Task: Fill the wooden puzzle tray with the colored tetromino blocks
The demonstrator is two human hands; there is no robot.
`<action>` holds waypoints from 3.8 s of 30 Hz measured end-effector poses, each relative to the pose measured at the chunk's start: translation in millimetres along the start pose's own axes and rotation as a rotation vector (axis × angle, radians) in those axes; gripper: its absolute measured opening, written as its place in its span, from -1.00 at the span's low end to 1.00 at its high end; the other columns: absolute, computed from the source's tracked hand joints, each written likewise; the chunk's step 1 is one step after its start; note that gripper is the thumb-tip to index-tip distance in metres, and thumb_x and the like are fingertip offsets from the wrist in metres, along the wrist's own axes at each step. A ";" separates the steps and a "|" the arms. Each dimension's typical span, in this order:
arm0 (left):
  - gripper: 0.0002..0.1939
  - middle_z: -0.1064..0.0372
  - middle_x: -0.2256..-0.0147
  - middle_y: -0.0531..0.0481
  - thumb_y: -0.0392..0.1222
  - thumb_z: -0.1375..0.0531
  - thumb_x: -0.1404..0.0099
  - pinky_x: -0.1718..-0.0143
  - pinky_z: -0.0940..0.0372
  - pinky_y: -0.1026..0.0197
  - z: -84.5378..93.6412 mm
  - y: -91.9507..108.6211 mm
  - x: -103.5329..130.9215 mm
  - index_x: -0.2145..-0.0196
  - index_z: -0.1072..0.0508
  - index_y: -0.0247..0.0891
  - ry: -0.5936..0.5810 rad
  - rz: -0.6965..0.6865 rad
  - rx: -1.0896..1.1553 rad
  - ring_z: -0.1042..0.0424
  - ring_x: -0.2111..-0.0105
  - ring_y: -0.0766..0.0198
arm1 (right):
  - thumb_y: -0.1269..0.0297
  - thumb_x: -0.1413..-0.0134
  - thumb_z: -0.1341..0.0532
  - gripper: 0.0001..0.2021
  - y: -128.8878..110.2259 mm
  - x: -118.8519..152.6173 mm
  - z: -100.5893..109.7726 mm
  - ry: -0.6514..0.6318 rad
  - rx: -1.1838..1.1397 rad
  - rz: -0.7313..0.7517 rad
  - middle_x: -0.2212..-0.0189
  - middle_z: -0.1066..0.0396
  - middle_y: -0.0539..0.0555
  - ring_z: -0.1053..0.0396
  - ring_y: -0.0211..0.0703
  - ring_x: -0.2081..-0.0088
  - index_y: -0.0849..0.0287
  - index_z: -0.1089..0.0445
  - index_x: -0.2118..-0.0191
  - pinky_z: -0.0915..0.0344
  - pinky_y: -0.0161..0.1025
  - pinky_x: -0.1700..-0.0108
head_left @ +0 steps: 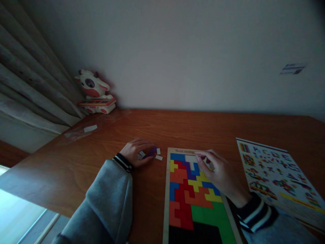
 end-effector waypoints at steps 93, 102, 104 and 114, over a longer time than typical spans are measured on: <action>-0.78 -0.56 0.13 -0.07 -0.21 -0.13 -0.38 0.05 -0.44 0.08 -41.5 5.5 -19.6 0.10 -0.54 -0.20 0.067 0.002 0.054 -0.54 0.12 0.17 | 0.14 -0.28 -0.14 -0.75 24.8 3.0 8.3 -0.222 0.076 0.048 0.15 -0.41 0.11 -0.37 -0.01 0.10 -0.06 -0.49 0.01 -0.36 0.03 0.05; -0.78 -0.56 0.14 -0.08 -0.21 -0.12 -0.37 0.08 -0.45 0.09 -39.3 6.3 -20.0 0.12 -0.54 -0.21 0.061 -0.013 0.047 -0.54 0.15 0.17 | 0.19 -0.18 -0.21 -0.88 28.0 3.5 8.9 -0.238 0.032 -0.046 0.19 -0.40 0.09 -0.39 -0.03 0.16 0.03 -0.46 0.22 -0.36 -0.02 0.11; -0.78 -0.56 0.14 -0.09 -0.22 -0.13 -0.37 0.08 -0.45 0.09 -40.0 5.6 -19.7 0.11 -0.53 -0.22 0.053 -0.005 0.053 -0.54 0.15 0.17 | 0.20 -0.17 -0.21 -0.90 27.6 3.8 8.7 -0.256 0.040 -0.052 0.20 -0.38 0.09 -0.39 -0.05 0.18 0.05 -0.44 0.24 -0.36 -0.03 0.13; -0.77 -0.56 0.17 -0.09 -0.21 -0.12 -0.37 0.11 -0.45 0.11 -39.8 4.3 -19.2 0.10 -0.53 -0.19 0.055 0.003 0.075 -0.54 0.18 0.18 | 0.23 -0.19 -0.18 -0.91 28.5 4.5 9.7 -0.245 0.032 -0.042 0.22 -0.39 0.09 -0.41 -0.08 0.23 0.07 -0.41 0.25 -0.36 -0.08 0.17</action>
Point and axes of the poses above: each hand's wrist, its own x-axis away from the middle knuckle, its own z-axis out of the back of the hand, y = z × x, the point moved 7 cm from there along -x, towards the middle knuckle
